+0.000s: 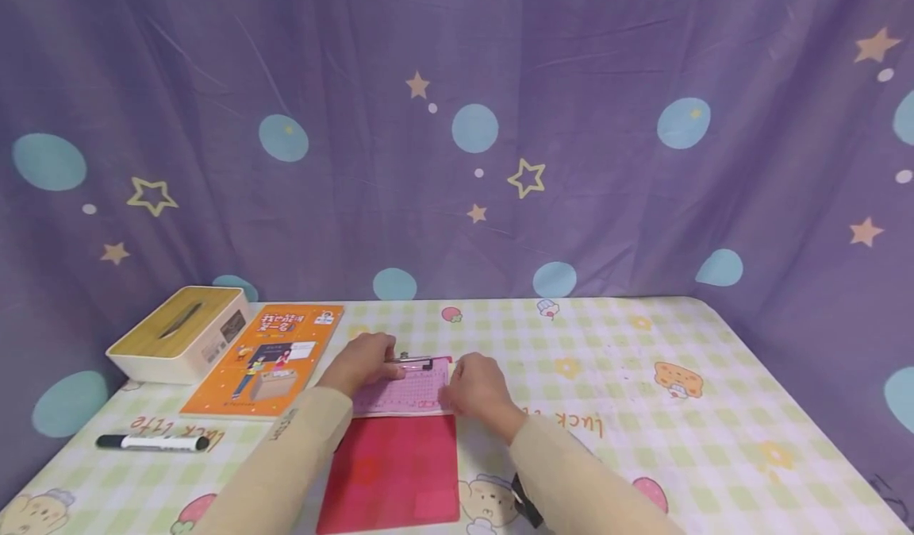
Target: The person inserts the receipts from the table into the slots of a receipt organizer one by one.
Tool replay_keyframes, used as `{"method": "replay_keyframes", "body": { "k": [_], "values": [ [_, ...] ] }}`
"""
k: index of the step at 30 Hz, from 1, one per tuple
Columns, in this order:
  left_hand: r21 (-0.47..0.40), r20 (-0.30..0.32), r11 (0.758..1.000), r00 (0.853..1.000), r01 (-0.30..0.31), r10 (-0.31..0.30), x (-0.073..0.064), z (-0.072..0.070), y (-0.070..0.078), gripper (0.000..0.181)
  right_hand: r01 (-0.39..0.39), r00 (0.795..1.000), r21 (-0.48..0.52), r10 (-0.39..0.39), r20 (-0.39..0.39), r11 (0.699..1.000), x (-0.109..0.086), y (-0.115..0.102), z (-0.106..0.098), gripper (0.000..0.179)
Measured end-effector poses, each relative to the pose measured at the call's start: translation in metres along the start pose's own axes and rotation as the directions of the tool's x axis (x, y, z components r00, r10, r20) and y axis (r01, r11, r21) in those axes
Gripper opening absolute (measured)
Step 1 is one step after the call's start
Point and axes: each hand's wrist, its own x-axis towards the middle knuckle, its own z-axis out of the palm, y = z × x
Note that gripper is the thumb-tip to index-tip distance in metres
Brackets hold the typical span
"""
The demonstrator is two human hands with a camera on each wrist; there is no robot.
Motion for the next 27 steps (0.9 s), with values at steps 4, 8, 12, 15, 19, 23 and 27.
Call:
{"method": "replay_keyframes", "body": {
  "k": [4, 8, 12, 15, 19, 23, 27],
  "values": [
    [0.007, 0.0, 1.0, 1.0, -0.006, 0.006, 0.0, -0.001, 0.0, 0.029, 0.133, 0.99, -0.061, -0.136, -0.038, 0.989, 0.008, -0.005, 0.005, 0.024],
    [0.01, 0.002, 1.0, 1.0, -0.008, 0.008, 0.0, -0.001, -0.001, 0.029, 0.187, 0.982, -0.102, -0.189, -0.011, 0.977, 0.015, -0.007, 0.015, 0.026],
    [0.018, -0.002, 1.0, 1.0, -0.019, 0.019, 0.0, -0.001, -0.001, 0.029, 0.199, 0.979, -0.161, -0.202, -0.006, 0.967, 0.019, -0.006, 0.021, 0.033],
    [0.025, 0.002, 0.999, 1.0, -0.021, 0.021, 0.002, 0.0, 0.0, 0.029, 0.169, 0.985, -0.171, -0.172, -0.005, 0.971, 0.019, -0.007, 0.02, 0.034],
    [0.05, 0.014, 0.999, 1.0, -0.02, 0.019, 0.003, 0.0, 0.003, 0.026, 0.12, 0.993, -0.165, -0.122, 0.0, 0.979, 0.019, -0.01, 0.019, 0.034],
    [0.126, 0.026, 0.992, 0.999, -0.033, 0.03, 0.003, -0.003, 0.007, 0.024, 0.088, 0.996, -0.144, -0.089, 0.001, 0.986, 0.02, -0.011, 0.02, 0.035],
    [0.214, 0.035, 0.976, 0.999, -0.03, 0.023, 0.002, -0.004, 0.011, 0.026, 0.082, 0.997, -0.136, -0.082, 0.003, 0.987, 0.02, -0.012, 0.021, 0.036]
  ]
}}
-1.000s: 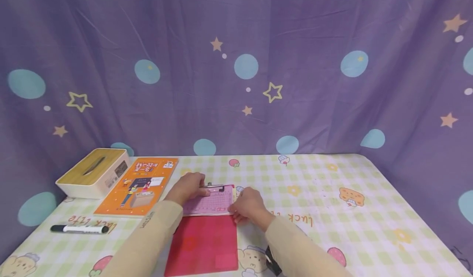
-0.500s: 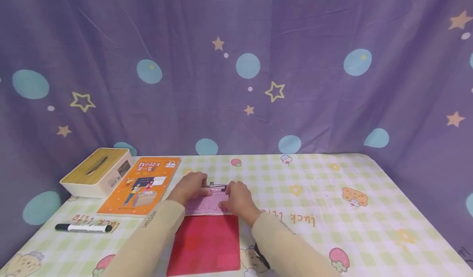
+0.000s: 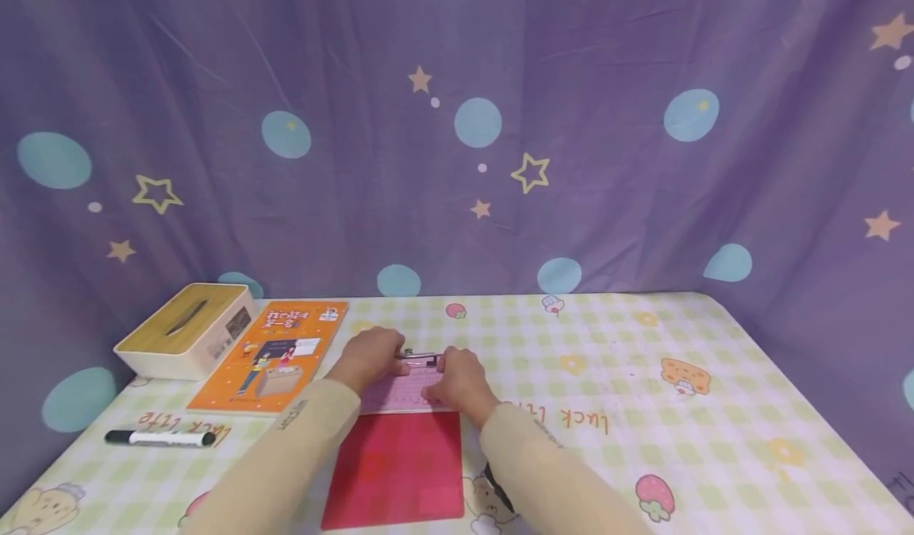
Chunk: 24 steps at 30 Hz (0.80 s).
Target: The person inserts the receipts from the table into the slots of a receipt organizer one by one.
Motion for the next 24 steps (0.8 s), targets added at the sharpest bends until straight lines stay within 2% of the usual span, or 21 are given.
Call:
{"method": "replay_keyframes", "body": {
  "k": [11, 15, 20, 24],
  "values": [
    [0.113, -0.038, 0.994, 0.999, 0.016, -0.012, -0.009, -0.002, 0.008, 0.025, -0.018, 1.0, 0.03, 0.018, 0.016, 0.999, -0.001, -0.004, -0.001, 0.037],
    [0.108, -0.026, 0.994, 1.0, 0.016, -0.014, -0.013, -0.001, 0.008, 0.03, -0.039, 0.999, 0.042, 0.038, 0.025, 0.998, -0.002, -0.004, -0.001, 0.037],
    [-0.031, -0.033, 0.999, 0.999, -0.012, 0.011, -0.02, 0.003, -0.007, 0.041, -0.071, 0.997, 0.056, 0.069, 0.037, 0.996, -0.003, -0.004, -0.001, 0.036],
    [-0.152, -0.005, 0.988, 1.0, -0.026, 0.026, -0.029, 0.004, -0.02, 0.053, -0.085, 0.996, 0.058, 0.083, 0.041, 0.995, -0.002, -0.003, -0.001, 0.036]
  ]
}}
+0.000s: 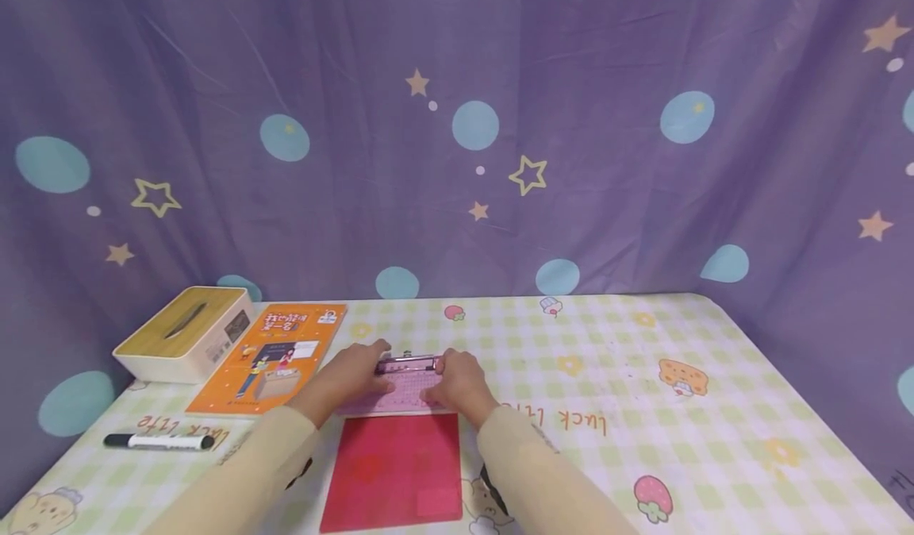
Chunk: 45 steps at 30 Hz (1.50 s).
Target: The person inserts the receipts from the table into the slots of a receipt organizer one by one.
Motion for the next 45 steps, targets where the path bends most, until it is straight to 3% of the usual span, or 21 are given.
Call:
{"method": "replay_keyframes", "body": {
  "k": [4, 13, 15, 21, 23, 28, 35, 41, 45],
  "values": [
    [-0.018, -0.008, 0.999, 1.0, -0.026, 0.026, -0.012, 0.0, -0.007, 0.054, -0.002, 1.0, 0.003, 0.002, -0.005, 1.0, 0.0, 0.0, 0.001, 0.036],
    [0.177, -0.086, 0.978, 0.988, -0.109, 0.126, -0.048, 0.012, -0.012, 0.042, 0.001, 1.0, 0.007, -0.001, -0.008, 1.0, 0.001, 0.001, 0.002, 0.036],
    [0.181, -0.064, 0.976, 0.989, -0.118, 0.131, -0.054, 0.013, -0.014, 0.045, 0.007, 1.0, 0.002, -0.007, -0.008, 1.0, 0.0, 0.001, 0.001, 0.036],
    [0.073, 0.11, 0.994, 0.991, -0.086, 0.078, -0.065, 0.011, -0.016, 0.075, 0.062, 0.998, -0.066, -0.062, -0.001, 0.996, -0.002, 0.003, 0.001, 0.035],
    [0.065, 0.137, 0.995, 0.988, -0.077, 0.067, -0.066, 0.011, -0.015, 0.08, 0.117, 0.993, -0.128, -0.118, 0.001, 0.985, -0.004, 0.003, 0.002, 0.034],
    [0.083, 0.139, 0.995, 0.989, -0.057, 0.045, -0.067, 0.012, -0.01, 0.081, 0.202, 0.978, -0.29, -0.206, 0.018, 0.935, -0.013, -0.001, 0.005, 0.043],
    [0.065, 0.153, 0.998, 0.988, -0.02, 0.01, -0.066, 0.013, -0.008, 0.082, 0.236, 0.969, -0.377, -0.187, 0.162, 0.895, -0.028, -0.006, -0.002, 0.076],
    [0.096, 0.121, 0.994, 0.992, -0.048, 0.037, -0.069, 0.014, -0.009, 0.079, 0.291, 0.941, -0.442, -0.172, 0.291, 0.848, -0.048, -0.005, -0.007, 0.085],
    [0.105, 0.104, 0.993, 0.993, -0.058, 0.047, -0.071, 0.016, -0.009, 0.076, 0.307, 0.933, -0.467, -0.167, 0.318, 0.829, -0.055, -0.003, -0.007, 0.086]
  ]
}}
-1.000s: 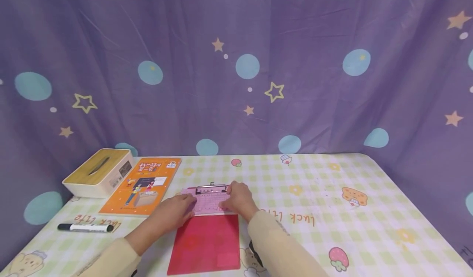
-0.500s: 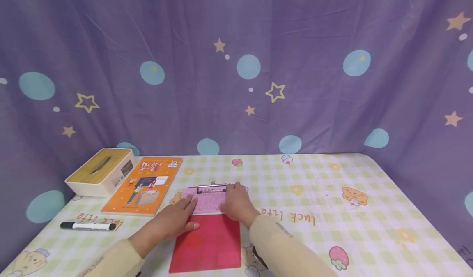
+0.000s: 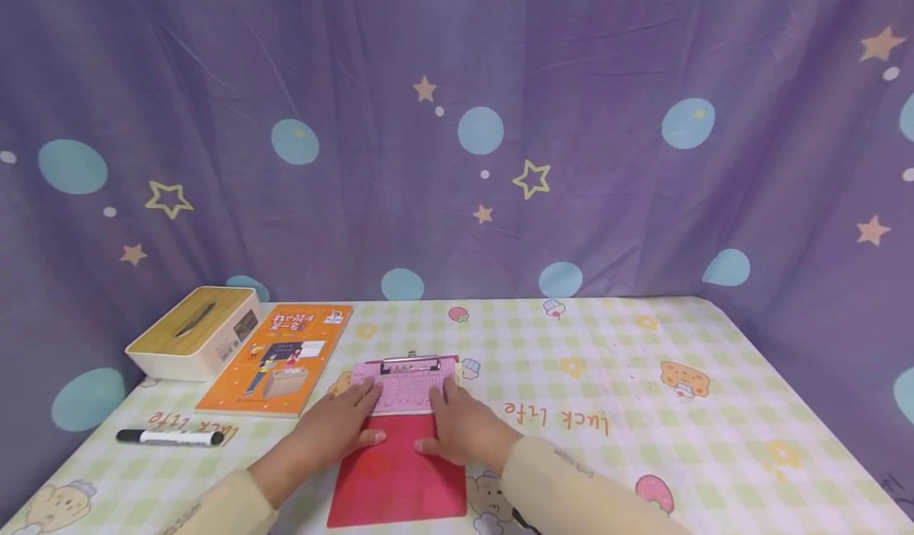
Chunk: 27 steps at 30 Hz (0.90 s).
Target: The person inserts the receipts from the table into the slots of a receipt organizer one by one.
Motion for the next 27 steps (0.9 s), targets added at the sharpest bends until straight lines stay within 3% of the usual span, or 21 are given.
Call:
{"method": "replay_keyframes", "body": {
  "k": [11, 19, 27],
  "values": [
    [0.087, -0.026, 0.995, 0.998, -0.052, 0.055, -0.005, -0.001, 0.003, 0.06, 0.037, 0.999, -0.054, -0.039, -0.027, 0.998, -0.005, -0.003, 0.01, 0.081],
    [0.042, 0.009, 0.999, 1.0, -0.028, 0.028, -0.005, -0.003, 0.006, 0.061, 0.046, 0.998, -0.076, -0.05, -0.043, 0.996, -0.008, -0.003, 0.014, 0.077],
    [0.031, 0.002, 0.998, 0.999, -0.046, 0.046, -0.005, -0.002, 0.005, 0.062, 0.039, 0.999, -0.082, -0.042, -0.026, 0.996, -0.008, -0.003, 0.012, 0.078]
  ]
}}
